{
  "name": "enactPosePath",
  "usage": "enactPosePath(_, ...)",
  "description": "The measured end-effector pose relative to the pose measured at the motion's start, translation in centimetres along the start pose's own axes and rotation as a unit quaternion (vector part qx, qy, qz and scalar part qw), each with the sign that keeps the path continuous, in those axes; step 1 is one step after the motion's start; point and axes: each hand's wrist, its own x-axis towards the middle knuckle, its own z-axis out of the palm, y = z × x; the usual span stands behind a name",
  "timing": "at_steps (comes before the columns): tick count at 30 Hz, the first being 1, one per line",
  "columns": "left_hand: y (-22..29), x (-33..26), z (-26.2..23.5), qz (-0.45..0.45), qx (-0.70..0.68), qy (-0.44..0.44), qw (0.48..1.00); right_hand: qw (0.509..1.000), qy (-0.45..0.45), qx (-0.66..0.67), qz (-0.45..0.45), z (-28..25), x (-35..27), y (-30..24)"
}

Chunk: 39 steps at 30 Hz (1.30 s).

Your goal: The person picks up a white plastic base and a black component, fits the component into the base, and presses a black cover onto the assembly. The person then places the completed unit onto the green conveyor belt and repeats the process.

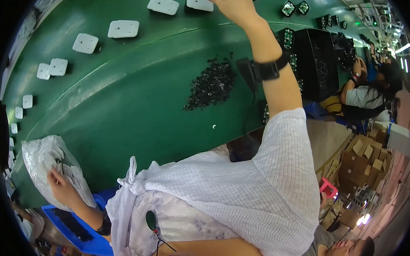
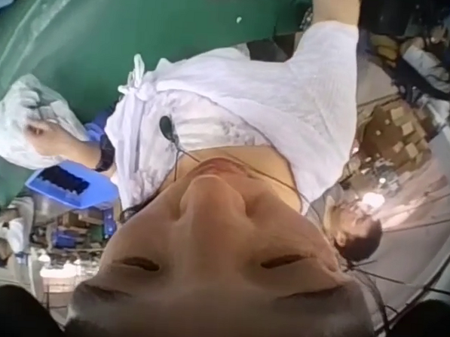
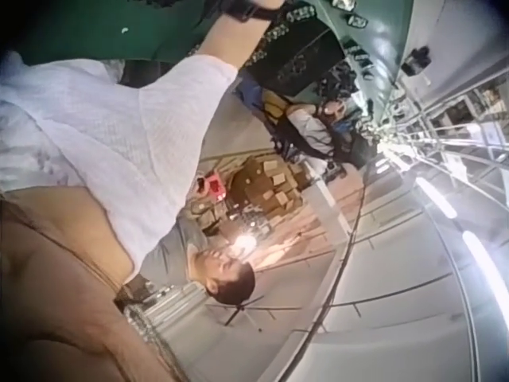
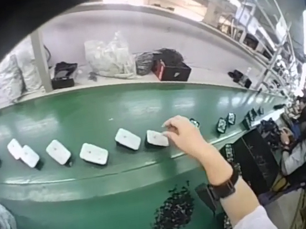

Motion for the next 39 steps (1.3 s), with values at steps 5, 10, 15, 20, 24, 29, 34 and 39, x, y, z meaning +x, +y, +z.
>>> enactPosePath(5, 2.1, -0.9, 1.3, 0.018, -0.267, 0.026, 0.963, 0.994, 0.018, -0.092, 0.051, -1.8, -9.3, -2.2)
enactPosePath(10, 6.8, -1.7, 2.9, 0.145, -0.419, -0.042, 0.896, 0.989, 0.054, -0.031, 0.135, 1.2, -14.9, -1.8)
enactPosePath(15, 12.5, -3.4, 4.6, 0.143, -0.527, -0.216, 0.809, 0.988, 0.106, -0.036, 0.104, 2.6, -15.6, -1.6)
enactPosePath(20, 16.1, -4.6, 6.4, 0.177, -0.601, -0.270, 0.731, 0.987, 0.128, -0.082, 0.053, 3.1, -15.4, -1.5)
enactPosePath(24, 18.3, -4.8, 4.4, 0.111, -0.625, -0.347, 0.690, 0.948, 0.091, 0.262, 0.155, 2.5, -15.0, -7.1)
enactPosePath(29, 20.4, -5.1, 3.2, 0.187, -0.601, -0.313, 0.711, 0.910, -0.043, 0.407, 0.060, 3.5, -15.6, -15.5)
enactPosePath(34, 21.1, -4.6, 3.6, 0.280, -0.598, -0.207, 0.722, 0.888, -0.106, 0.446, 0.040, 4.9, -15.5, -18.4)
enactPosePath(39, 20.1, -4.3, 3.7, 0.313, -0.576, -0.170, 0.735, 0.902, -0.056, 0.427, 0.031, 6.0, -14.9, -19.4)
